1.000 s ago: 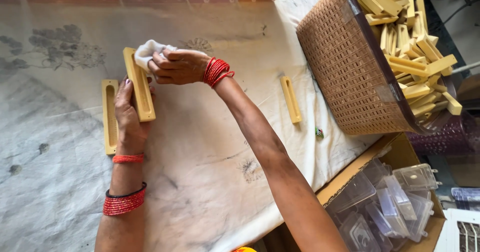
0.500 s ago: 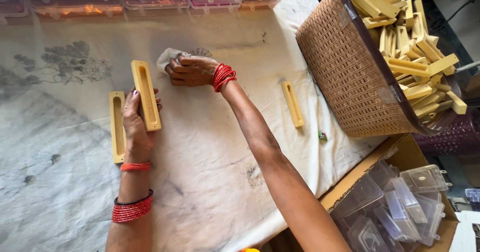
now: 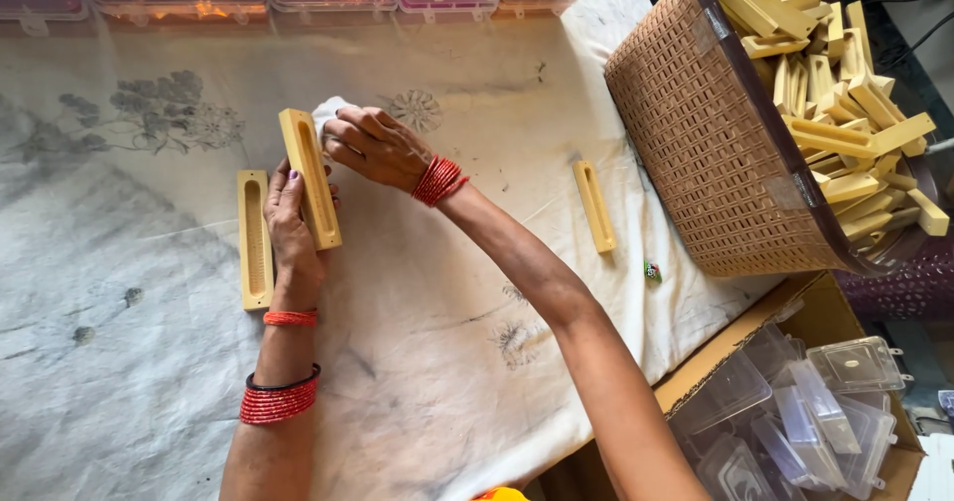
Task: Cleaning and wiping wooden rectangular pieces with a white cloth.
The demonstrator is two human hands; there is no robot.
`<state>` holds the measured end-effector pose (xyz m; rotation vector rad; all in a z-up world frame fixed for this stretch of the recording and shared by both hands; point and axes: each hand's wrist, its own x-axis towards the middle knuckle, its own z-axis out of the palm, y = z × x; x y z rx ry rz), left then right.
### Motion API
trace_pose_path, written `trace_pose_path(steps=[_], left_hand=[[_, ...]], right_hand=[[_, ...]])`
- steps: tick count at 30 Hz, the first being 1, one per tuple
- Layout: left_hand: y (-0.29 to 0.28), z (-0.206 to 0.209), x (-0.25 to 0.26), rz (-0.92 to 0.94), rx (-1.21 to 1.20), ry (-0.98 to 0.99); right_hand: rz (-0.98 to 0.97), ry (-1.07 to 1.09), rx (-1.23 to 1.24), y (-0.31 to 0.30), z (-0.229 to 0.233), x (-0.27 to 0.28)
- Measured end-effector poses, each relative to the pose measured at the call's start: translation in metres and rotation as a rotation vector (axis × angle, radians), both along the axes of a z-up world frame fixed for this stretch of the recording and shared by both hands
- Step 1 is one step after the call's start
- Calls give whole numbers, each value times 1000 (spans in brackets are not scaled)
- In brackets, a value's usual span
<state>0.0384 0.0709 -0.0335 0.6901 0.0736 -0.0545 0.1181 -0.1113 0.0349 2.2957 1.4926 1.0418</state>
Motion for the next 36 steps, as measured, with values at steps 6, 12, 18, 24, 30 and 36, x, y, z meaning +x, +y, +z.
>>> trace_pose_path(steps=[6,12,18,24,30,36], left_hand=[[-3,-27,4,20,-45,-67],[-3,-39,-2,-67,-200,-45],[1,-30,-2,-128,-329,-45],[6,-17,-5,-117,-342,-3],[13,1,-9,37,-31,-150],[6,6,-5,-204,-167,-34]], right_hand=[[77,205,187,24,-15,-51],[154,391,196,37,-39,-75],[66,387,327,39,-7,-43],[8,563,531,46,-32,-80],[118,664,373,30,-38,-116],[-9,387,259,-2,-4,-52]])
